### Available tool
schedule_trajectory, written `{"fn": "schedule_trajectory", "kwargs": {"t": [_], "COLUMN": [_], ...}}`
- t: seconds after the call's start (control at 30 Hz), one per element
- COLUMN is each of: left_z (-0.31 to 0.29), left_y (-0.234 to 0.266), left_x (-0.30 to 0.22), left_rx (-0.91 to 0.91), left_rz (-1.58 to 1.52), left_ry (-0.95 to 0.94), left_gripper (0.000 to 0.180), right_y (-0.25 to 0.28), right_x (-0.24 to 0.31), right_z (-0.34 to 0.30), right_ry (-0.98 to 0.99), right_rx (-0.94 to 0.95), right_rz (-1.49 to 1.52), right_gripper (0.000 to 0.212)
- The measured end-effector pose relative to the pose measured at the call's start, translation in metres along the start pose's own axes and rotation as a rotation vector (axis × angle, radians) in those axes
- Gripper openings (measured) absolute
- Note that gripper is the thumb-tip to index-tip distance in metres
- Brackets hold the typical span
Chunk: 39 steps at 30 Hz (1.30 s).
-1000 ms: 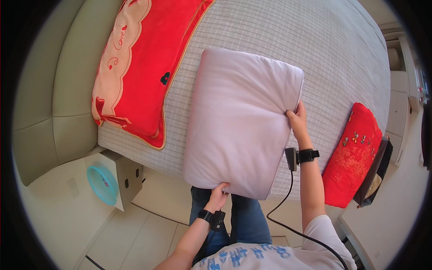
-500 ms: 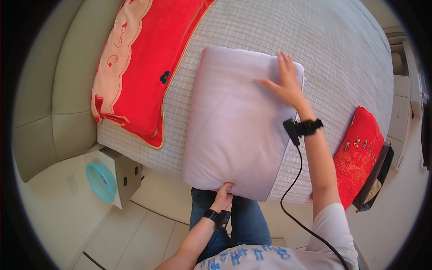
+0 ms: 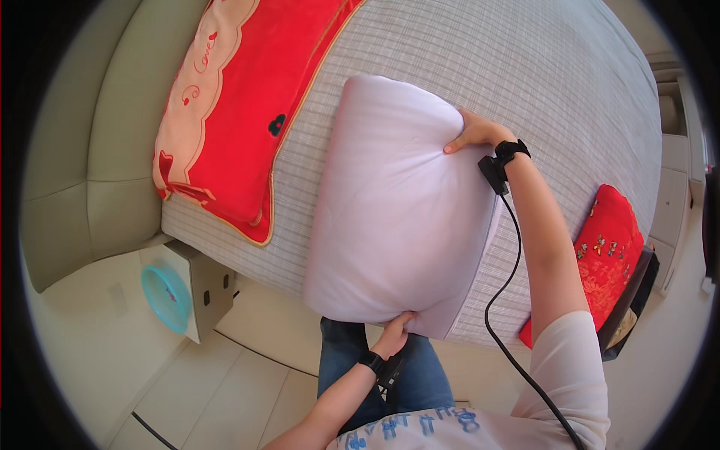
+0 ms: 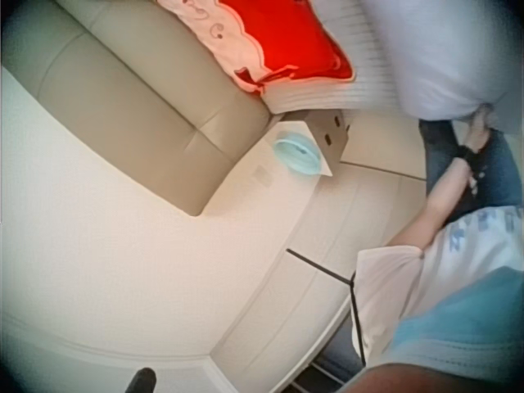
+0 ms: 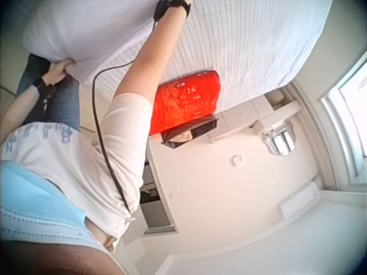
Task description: The person folds a red embroidered duvet and a light purple blanket on a bed, then places the folded blanket into an open suitcase.
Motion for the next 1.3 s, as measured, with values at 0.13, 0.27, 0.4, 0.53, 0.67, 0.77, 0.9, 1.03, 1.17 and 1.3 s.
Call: {"fn": "schedule_trajectory", "kwargs": {"t": [0.13,0.27,0.4,0.53,0.67,0.77,0.9,1.03,1.17,1.3], "left_z": [0.005,-0.013,-0.054,-0.08,-0.102,-0.087,-0.064,-0.05,-0.071,-0.126], "left_y": [-0.001,-0.001,0.024,0.098,0.136,0.168,0.168,0.171,0.156,0.09], "left_x": [0.0,-0.012,-0.039,-0.104,-0.183,-0.224,-0.219,-0.221,-0.245,-0.26], "left_rx": [-0.008,-0.064,-0.125,-0.22,-0.231,-0.284,-0.373,-0.363,-0.393,-0.366], "left_rz": [0.013,0.035,0.117,0.294,0.408,0.678,0.784,0.762,0.919,0.996], "left_ry": [0.031,-0.018,-0.033,-0.293,-0.314,-0.376,-0.313,-0.197,-0.382,-0.435], "left_gripper": [0.022,0.021,0.024,0.034,0.027,0.024,0.036,0.044,0.042,0.039], "right_y": [-0.005,0.001,-0.024,-0.078,-0.174,-0.242,-0.253,-0.23,-0.229,-0.24], "right_x": [0.003,0.006,-0.023,-0.051,-0.117,-0.125,-0.135,-0.132,-0.125,-0.096], "right_z": [-0.003,-0.022,-0.059,-0.132,-0.216,-0.25,-0.259,-0.261,-0.268,-0.306], "right_ry": [-0.057,-0.061,-0.128,-0.073,-0.246,-0.151,-0.151,-0.191,-0.281,-0.381], "right_rx": [0.117,0.099,0.147,0.189,0.131,-0.024,-0.25,-0.45,-0.515,-0.55], "right_rz": [0.059,-0.028,-0.016,0.305,0.675,0.962,1.05,0.96,0.815,0.863], "right_gripper": [0.068,0.056,0.045,0.057,0.069,0.071,0.073,0.073,0.061,0.049]}}
Point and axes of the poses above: each hand's wrist, its own z-axis towards the middle knuckle, its own y-axis out of the back of the hand, x = y × z, the point moved 9 cm from there along z, towards the middle knuckle, and after that the axes turned 5 degrees about y, right-handed, at the moved point
